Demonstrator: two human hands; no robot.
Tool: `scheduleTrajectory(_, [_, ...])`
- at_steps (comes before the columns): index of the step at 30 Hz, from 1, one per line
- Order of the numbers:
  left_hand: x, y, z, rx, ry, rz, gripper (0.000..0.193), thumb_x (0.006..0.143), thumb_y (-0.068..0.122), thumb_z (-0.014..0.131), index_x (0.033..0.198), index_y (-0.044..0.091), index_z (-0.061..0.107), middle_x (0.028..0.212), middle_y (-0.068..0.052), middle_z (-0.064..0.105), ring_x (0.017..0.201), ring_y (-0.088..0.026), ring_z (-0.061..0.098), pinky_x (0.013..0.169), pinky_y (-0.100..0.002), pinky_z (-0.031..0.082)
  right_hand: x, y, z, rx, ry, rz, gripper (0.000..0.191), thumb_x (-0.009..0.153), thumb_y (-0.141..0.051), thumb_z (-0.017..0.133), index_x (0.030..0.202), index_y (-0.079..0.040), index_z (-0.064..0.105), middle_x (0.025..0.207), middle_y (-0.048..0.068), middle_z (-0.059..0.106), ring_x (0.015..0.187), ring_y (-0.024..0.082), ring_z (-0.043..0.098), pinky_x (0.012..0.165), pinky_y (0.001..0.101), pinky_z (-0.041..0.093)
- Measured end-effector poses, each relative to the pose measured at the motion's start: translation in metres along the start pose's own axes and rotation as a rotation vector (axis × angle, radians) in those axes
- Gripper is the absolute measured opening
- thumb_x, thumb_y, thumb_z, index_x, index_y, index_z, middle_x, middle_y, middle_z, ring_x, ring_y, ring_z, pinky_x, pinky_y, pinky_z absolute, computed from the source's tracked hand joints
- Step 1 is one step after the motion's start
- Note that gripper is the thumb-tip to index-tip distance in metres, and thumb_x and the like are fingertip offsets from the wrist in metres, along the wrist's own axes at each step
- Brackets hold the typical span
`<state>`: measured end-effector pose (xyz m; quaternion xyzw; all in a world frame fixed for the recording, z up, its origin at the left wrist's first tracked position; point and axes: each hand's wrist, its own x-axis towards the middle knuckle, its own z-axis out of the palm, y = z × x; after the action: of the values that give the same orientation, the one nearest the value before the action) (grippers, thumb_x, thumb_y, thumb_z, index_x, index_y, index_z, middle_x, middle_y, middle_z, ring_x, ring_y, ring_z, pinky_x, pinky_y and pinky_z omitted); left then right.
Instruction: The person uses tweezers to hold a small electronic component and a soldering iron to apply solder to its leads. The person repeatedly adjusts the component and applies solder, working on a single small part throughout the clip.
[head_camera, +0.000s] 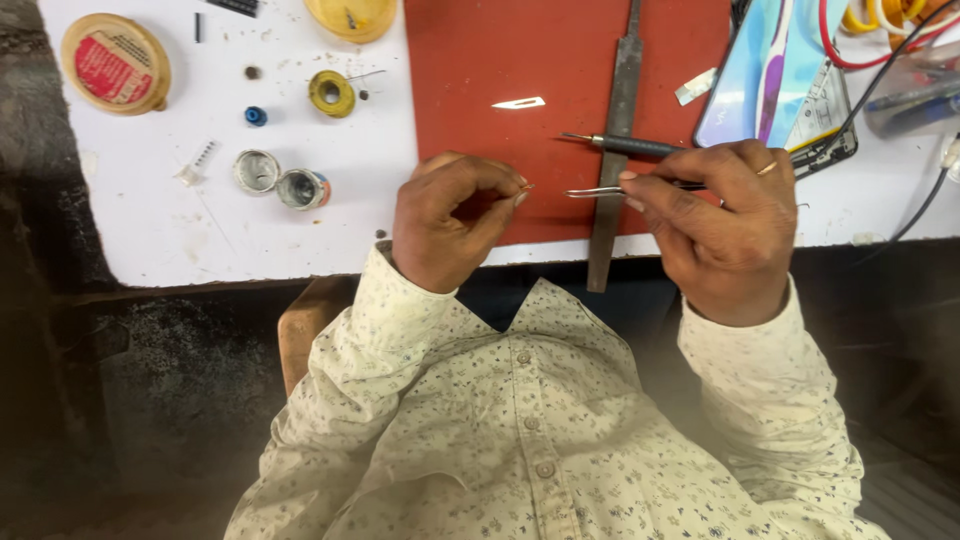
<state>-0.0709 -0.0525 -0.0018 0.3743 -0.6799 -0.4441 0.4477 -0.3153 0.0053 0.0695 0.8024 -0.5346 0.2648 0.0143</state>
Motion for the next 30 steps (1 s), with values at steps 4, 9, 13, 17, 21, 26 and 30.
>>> scheduleTrajectory(4, [-0.001, 0.000, -0.005, 0.017, 0.000, 0.028, 0.013, 0.089, -0.002, 0.079, 0.093, 0.006, 0.070, 0.099, -0.004, 0.077, 0.091, -0.016, 0.072, 0.078, -0.028, 0.060, 0.009, -0.009, 0.008, 0.036, -0.039, -0.011, 0.024, 0.097, -0.002, 0.087, 0.117, -0.013, 0.080, 0.100, 0.000, 0.071, 0.087, 0.018, 0.056, 0.081, 0.0353, 0.036])
scheduleTrajectory(9, [-0.003, -0.002, -0.008, -0.020, -0.019, -0.015, 0.013, 0.088, -0.001, 0.078, 0.092, 0.007, 0.070, 0.100, -0.003, 0.077, 0.092, -0.016, 0.071, 0.078, -0.028, 0.061, 0.010, -0.008, 0.014, 0.015, -0.047, -0.033, 0.023, 0.097, -0.004, 0.086, 0.117, -0.012, 0.081, 0.099, 0.001, 0.071, 0.085, 0.018, 0.053, 0.080, 0.0362, 0.034])
scheduleTrajectory(13, [-0.003, -0.003, -0.009, 0.006, -0.011, 0.028, 0.014, 0.087, -0.001, 0.079, 0.093, 0.008, 0.070, 0.100, -0.002, 0.077, 0.094, -0.016, 0.070, 0.083, -0.030, 0.059, 0.009, -0.006, 0.016, 0.011, -0.051, -0.041, 0.023, 0.097, -0.003, 0.085, 0.117, -0.012, 0.081, 0.099, 0.001, 0.071, 0.085, 0.018, 0.054, 0.080, 0.0360, 0.035])
scheduleTrajectory(17, [-0.003, -0.004, -0.009, 0.010, -0.016, 0.028, 0.015, 0.087, 0.000, 0.080, 0.093, 0.009, 0.071, 0.100, -0.001, 0.077, 0.094, -0.016, 0.070, 0.084, -0.030, 0.058, 0.009, -0.005, 0.016, 0.013, -0.045, -0.053, 0.023, 0.098, -0.004, 0.085, 0.118, -0.013, 0.081, 0.099, 0.001, 0.072, 0.085, 0.018, 0.054, 0.080, 0.0356, 0.035])
scheduleTrajectory(21, [-0.003, -0.004, -0.010, 0.014, -0.012, 0.048, 0.016, 0.087, 0.000, 0.081, 0.093, 0.009, 0.070, 0.101, -0.001, 0.077, 0.094, -0.015, 0.070, 0.084, -0.031, 0.057, 0.010, -0.003, 0.018, 0.001, -0.037, -0.074, 0.020, 0.099, -0.006, 0.086, 0.118, -0.013, 0.081, 0.099, 0.001, 0.072, 0.086, 0.018, 0.055, 0.080, 0.0351, 0.035])
scheduleTrajectory(26, [-0.003, -0.004, -0.009, -0.010, -0.027, 0.020, 0.015, 0.088, 0.000, 0.080, 0.094, 0.010, 0.070, 0.100, -0.001, 0.077, 0.093, -0.014, 0.069, 0.079, -0.028, 0.059, 0.011, -0.002, 0.018, -0.005, -0.036, -0.077, 0.019, 0.100, -0.008, 0.087, 0.117, -0.014, 0.081, 0.103, 0.001, 0.072, 0.085, 0.017, 0.054, 0.079, 0.0349, 0.035])
scheduleTrajectory(30, [-0.004, -0.004, -0.009, -0.026, -0.027, 0.021, 0.015, 0.088, -0.001, 0.080, 0.094, 0.009, 0.070, 0.100, -0.001, 0.077, 0.093, -0.013, 0.069, 0.078, -0.027, 0.060, 0.011, -0.002, 0.019, 0.003, -0.038, -0.077, 0.020, 0.099, -0.008, 0.087, 0.117, -0.014, 0.081, 0.104, 0.001, 0.072, 0.085, 0.017, 0.054, 0.078, 0.0347, 0.035])
